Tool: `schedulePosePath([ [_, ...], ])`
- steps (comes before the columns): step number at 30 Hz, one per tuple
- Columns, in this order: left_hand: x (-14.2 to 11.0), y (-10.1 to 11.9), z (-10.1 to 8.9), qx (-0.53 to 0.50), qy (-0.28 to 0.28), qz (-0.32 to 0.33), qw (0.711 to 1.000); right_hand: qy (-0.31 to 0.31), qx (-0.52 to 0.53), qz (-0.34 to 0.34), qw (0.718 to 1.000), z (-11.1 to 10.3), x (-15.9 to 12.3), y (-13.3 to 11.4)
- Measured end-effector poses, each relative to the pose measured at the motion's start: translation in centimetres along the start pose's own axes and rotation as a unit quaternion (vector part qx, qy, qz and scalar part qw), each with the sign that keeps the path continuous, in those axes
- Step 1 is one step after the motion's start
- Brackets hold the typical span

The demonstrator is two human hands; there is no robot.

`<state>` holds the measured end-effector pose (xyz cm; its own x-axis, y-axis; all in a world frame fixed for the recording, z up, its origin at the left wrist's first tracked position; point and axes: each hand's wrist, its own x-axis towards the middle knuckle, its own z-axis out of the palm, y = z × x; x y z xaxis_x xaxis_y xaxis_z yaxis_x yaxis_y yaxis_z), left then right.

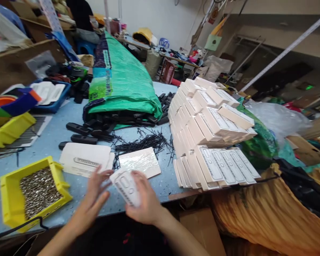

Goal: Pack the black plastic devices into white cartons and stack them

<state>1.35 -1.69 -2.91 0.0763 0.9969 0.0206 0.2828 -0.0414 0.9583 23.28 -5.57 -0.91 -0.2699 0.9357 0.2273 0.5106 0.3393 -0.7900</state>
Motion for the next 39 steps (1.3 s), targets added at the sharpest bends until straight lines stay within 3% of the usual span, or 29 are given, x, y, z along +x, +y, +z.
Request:
schedulePosePath([
  [2, 1.1, -0.8, -3.9, 0.102, 0.114, 0.018, 0.988, 0.116, -0.104, -0.008, 0.988, -7.2, -1.5, -1.4],
  [4, 2.3, -2.4, -8.2, 0.269, 0.162, -0.062, 0.948, 0.236, -0.285, 0.045, 0.928, -15.2, -3.4, -1.8],
  [6, 3.0, -4.6, -11.7, 0.428, 0.118, -0.053, 0.895, 0.270, -0.460, 0.096, 0.840, -21.5, -4.9, -1.0],
  [8, 2.8, -6.8, -13.6, 0.520, 0.051, -0.029, 0.852, 0.267, -0.545, 0.123, 0.785, -24.3, -5.4, 0.2],
  [10, 2.3, -8.3, -13.9, 0.552, 0.004, -0.028, 0.833, 0.303, -0.544, 0.093, 0.777, -23.2, -4.4, 1.0],
  [11, 2.0, -8.5, -13.7, 0.555, -0.007, -0.040, 0.831, 0.327, -0.504, 0.054, 0.798, -21.3, -3.3, 1.2],
  [13, 1.5, -8.0, -13.1, 0.549, -0.005, -0.069, 0.833, 0.322, -0.345, -0.034, 0.881, -16.0, -0.1, 1.8],
  [15, 1.1, -6.7, -12.7, 0.528, -0.001, -0.093, 0.844, 0.158, -0.160, -0.059, 0.973, -9.7, 4.5, 3.0],
  [16, 1.0, -6.0, -12.5, 0.516, 0.001, -0.095, 0.851, 0.053, -0.105, -0.032, 0.993, -6.7, 7.2, 3.7],
  [17, 0.8, -5.4, -12.5, 0.504, 0.007, -0.088, 0.859, -0.039, -0.072, 0.003, 0.997, -3.8, 10.1, 4.5],
  [18, 0.7, -4.9, -12.4, 0.492, 0.018, -0.077, 0.867, -0.084, -0.052, 0.040, 0.994, -1.2, 13.1, 5.2],
  [21, 0.3, -4.6, -12.5, 0.464, 0.063, -0.071, 0.881, -0.068, -0.039, 0.065, 0.995, 5.1, 21.0, 6.3],
  [23, 0.0, -5.0, -12.6, 0.438, 0.102, -0.094, 0.888, -0.056, -0.034, 0.071, 0.995, 7.7, 24.5, 6.3],
  [25, -0.3, -5.4, -13.0, 0.400, 0.146, -0.103, 0.899, -0.060, -0.022, 0.087, 0.994, 8.9, 26.0, 6.2],
  [27, -0.9, -5.7, -13.4, 0.350, 0.188, -0.082, 0.914, -0.059, -0.003, 0.107, 0.993, 8.5, 25.3, 6.5],
  [31, -2.1, -5.3, -12.5, 0.182, 0.255, -0.079, 0.946, -0.044, 0.081, 0.147, 0.985, 4.8, 19.2, 8.4],
  [33, -2.2, -4.6, -10.3, 0.049, 0.262, -0.129, 0.955, -0.060, 0.243, 0.180, 0.951, 3.1, 15.3, 9.1],
  [35, -1.7, -3.6, -7.0, -0.098, 0.229, -0.179, 0.952, -0.031, 0.400, 0.227, 0.888, 2.3, 12.2, 8.9],
  [37, -0.7, -2.5, -3.2, -0.234, 0.162, -0.216, 0.934, 0.050, 0.461, 0.275, 0.842, 2.4, 10.5, 7.7],
  [39, 0.2, -1.5, 0.1, -0.337, 0.117, -0.241, 0.902, 0.109, 0.481, 0.282, 0.823, 2.9, 9.9, 5.9],
])
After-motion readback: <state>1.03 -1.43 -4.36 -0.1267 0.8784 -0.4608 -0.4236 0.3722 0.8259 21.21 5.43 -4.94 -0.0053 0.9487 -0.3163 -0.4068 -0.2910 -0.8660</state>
